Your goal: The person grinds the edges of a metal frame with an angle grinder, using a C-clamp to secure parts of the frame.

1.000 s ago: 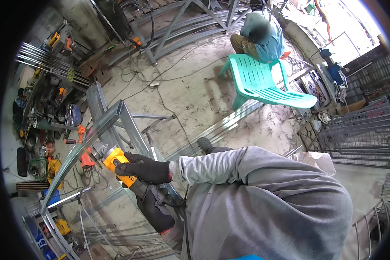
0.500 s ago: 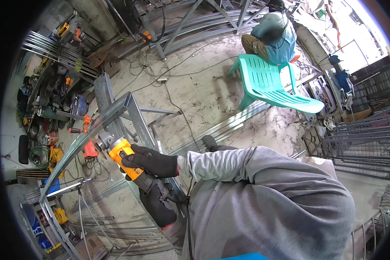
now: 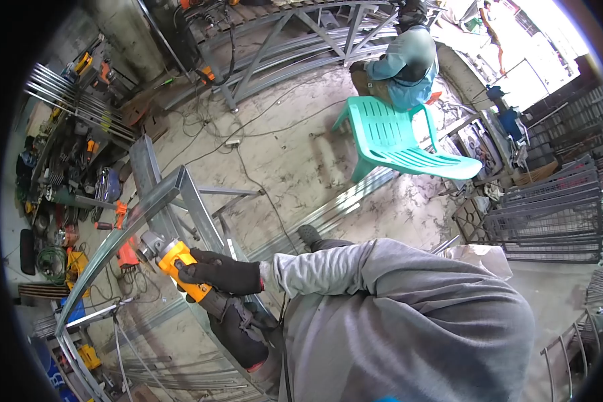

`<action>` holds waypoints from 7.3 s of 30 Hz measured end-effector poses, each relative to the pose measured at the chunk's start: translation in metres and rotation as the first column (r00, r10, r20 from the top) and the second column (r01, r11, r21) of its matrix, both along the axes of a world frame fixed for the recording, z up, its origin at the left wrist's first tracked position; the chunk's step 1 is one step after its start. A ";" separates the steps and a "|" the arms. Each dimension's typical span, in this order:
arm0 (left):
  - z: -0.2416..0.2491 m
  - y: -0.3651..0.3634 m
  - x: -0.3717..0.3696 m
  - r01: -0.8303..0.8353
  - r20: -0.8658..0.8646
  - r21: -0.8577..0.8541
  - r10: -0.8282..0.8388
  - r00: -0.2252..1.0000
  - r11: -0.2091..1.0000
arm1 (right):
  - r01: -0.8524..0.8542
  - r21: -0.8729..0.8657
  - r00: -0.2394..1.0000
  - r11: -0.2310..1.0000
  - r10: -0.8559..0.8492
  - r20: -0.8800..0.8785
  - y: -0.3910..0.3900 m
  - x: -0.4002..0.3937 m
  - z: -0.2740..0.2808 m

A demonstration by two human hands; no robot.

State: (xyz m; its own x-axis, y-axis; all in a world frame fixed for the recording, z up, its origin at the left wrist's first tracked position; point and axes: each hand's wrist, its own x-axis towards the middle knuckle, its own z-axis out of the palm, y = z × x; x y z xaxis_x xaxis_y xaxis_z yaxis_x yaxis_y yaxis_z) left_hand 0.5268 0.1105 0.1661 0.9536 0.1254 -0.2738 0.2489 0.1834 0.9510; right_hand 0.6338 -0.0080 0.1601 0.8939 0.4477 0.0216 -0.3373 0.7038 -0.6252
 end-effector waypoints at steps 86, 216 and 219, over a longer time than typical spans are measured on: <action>0.133 0.104 0.043 0.608 -0.466 0.664 -0.396 0.791 0.435 | -0.099 -0.866 0.995 0.491 0.026 -0.099 -0.052 -0.057 -0.066; 0.136 0.055 0.090 0.627 -0.642 0.739 -0.540 0.544 -0.247 | 0.174 -0.758 0.985 0.629 -0.102 0.141 -0.035 -0.065 -0.100; 0.146 0.068 0.080 0.650 -0.686 0.711 -0.470 0.555 -0.268 | 0.007 -0.802 1.000 0.597 -0.009 0.002 -0.045 -0.057 -0.075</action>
